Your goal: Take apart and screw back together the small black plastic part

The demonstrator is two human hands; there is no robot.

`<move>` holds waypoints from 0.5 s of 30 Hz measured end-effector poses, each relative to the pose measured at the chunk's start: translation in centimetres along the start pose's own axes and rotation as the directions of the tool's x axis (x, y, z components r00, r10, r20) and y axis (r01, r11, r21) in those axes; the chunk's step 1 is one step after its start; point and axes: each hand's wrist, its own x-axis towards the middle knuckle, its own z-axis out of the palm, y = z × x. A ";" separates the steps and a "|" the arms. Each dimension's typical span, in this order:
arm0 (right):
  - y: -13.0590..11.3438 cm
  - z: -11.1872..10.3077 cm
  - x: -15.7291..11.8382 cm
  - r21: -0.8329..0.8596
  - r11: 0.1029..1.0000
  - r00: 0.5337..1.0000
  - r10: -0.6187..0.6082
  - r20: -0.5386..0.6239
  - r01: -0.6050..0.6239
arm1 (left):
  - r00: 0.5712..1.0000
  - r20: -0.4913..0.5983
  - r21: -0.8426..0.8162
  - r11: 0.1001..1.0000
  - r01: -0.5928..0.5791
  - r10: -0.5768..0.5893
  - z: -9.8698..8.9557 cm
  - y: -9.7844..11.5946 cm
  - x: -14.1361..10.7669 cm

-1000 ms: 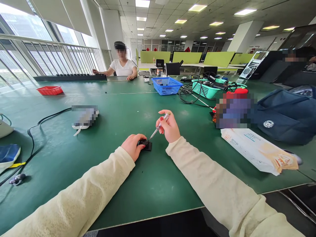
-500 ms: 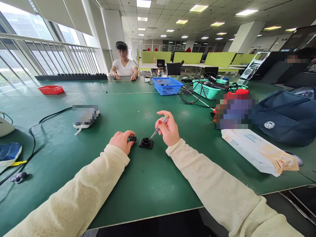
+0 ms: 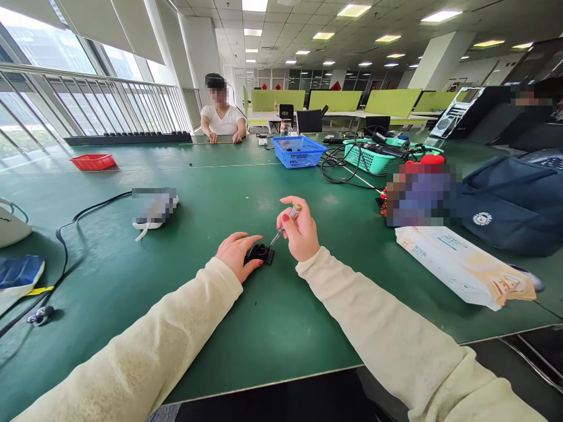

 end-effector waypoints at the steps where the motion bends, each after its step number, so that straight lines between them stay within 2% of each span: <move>1: 0.0 0.1 0.0 0.006 1.000 1.000 0.015 0.014 -0.015 | 1.000 0.021 0.000 1.000 0.004 -0.004 0.2 0.0 0.2; 4: 0.2 0.2 -0.1 0.011 0.999 0.996 0.047 0.079 -0.048 | 0.999 0.054 0.001 1.000 0.002 -0.002 0.4 0.1 0.5; 8: 0.5 0.2 0.2 -0.040 0.999 0.985 0.042 0.168 -0.036 | 0.999 0.046 0.019 1.000 -0.014 0.013 0.3 0.2 0.5; 13: 0.8 0.1 0.6 -0.154 0.987 0.991 0.068 0.111 -0.050 | 0.998 0.057 0.017 1.000 -0.009 0.008 0.4 0.0 0.3; 15: 0.8 0.0 0.6 -0.140 0.987 0.993 0.085 0.077 -0.074 | 0.998 0.063 0.018 1.000 -0.002 0.001 0.4 0.0 0.3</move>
